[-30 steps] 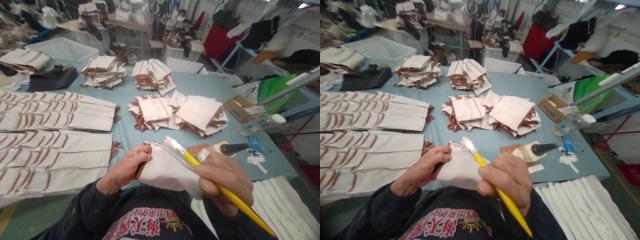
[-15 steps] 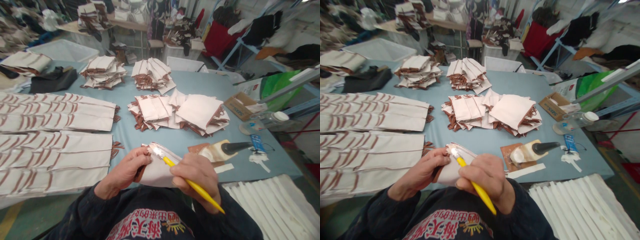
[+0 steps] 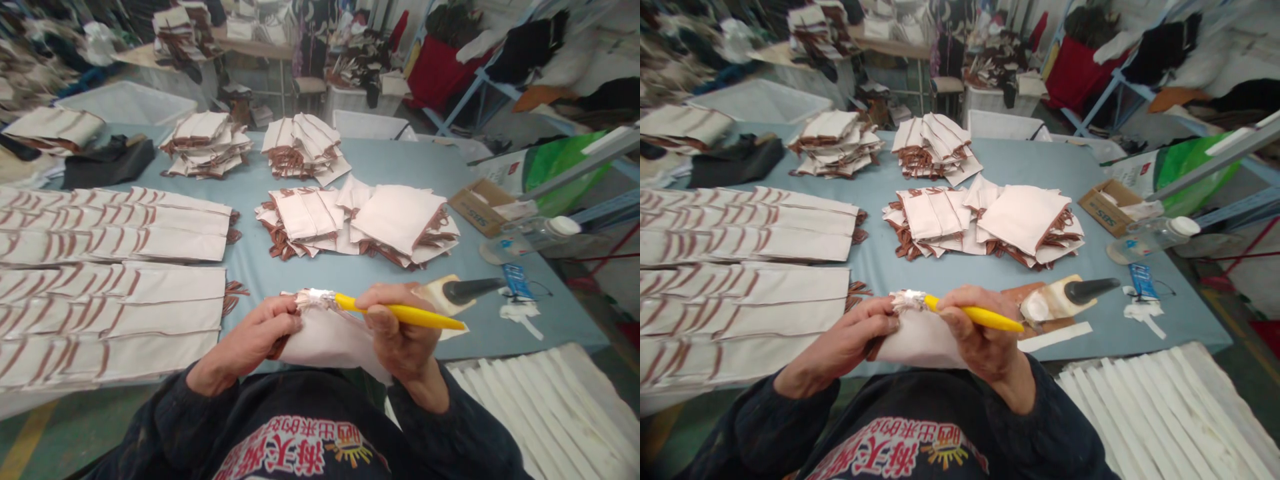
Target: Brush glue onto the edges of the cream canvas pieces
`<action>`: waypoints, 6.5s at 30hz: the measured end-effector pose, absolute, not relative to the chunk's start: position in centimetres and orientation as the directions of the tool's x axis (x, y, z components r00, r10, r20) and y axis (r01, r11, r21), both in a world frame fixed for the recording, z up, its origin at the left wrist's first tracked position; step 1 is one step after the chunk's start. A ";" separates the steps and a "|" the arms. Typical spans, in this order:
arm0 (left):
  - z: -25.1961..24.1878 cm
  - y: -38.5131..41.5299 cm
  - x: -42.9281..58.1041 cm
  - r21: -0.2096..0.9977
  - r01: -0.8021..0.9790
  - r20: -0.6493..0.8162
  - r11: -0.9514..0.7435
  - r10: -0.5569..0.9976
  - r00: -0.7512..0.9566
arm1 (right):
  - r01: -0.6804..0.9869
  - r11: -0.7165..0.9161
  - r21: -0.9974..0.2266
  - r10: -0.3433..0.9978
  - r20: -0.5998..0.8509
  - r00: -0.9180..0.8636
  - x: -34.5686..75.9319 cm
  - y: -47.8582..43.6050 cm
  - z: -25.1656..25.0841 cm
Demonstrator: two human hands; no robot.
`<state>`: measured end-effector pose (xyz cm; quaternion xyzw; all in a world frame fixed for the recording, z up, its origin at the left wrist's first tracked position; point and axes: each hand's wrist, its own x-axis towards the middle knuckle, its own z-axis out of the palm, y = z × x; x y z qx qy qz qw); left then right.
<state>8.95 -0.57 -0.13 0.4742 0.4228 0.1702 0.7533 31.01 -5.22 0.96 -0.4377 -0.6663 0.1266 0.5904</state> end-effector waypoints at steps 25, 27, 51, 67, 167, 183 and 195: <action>-4.8 -2.0 9.0 0.626 0.306 0.410 -0.717 0.637 0.653 | 0.553 0.421 -0.719 0.806 0.577 0.135 30.6 -9.6 2.1; -5.0 -1.9 9.3 0.582 0.285 0.472 -0.761 0.602 0.643 | 0.525 0.432 -0.734 0.806 0.575 0.140 29.9 -9.5 2.2; -5.6 -0.5 10.5 0.408 0.329 0.595 -0.852 0.521 0.612 | 0.343 0.114 -0.932 0.882 0.254 0.397 29.5 -10.1 -0.1; -6.4 -0.6 10.3 0.380 0.357 0.608 -0.854 0.521 0.600 | 0.422 0.169 -0.891 0.872 0.335 0.357 28.9 -10.3 1.4; -2.5 -2.9 9.2 0.632 0.305 0.477 -0.712 0.668 0.570 | 0.429 0.414 -0.803 0.761 0.564 0.321 31.6 -7.9 0.8; -5.1 -4.6 9.6 0.371 0.380 0.614 -0.847 0.531 0.584 | 0.697 0.519 -0.495 0.753 0.651 -0.099 27.9 -12.2 3.2; -5.2 -4.8 9.7 0.350 0.404 0.622 -0.845 0.532 0.574 | 0.696 0.501 -0.514 0.754 0.654 -0.059 27.9 -12.3 3.4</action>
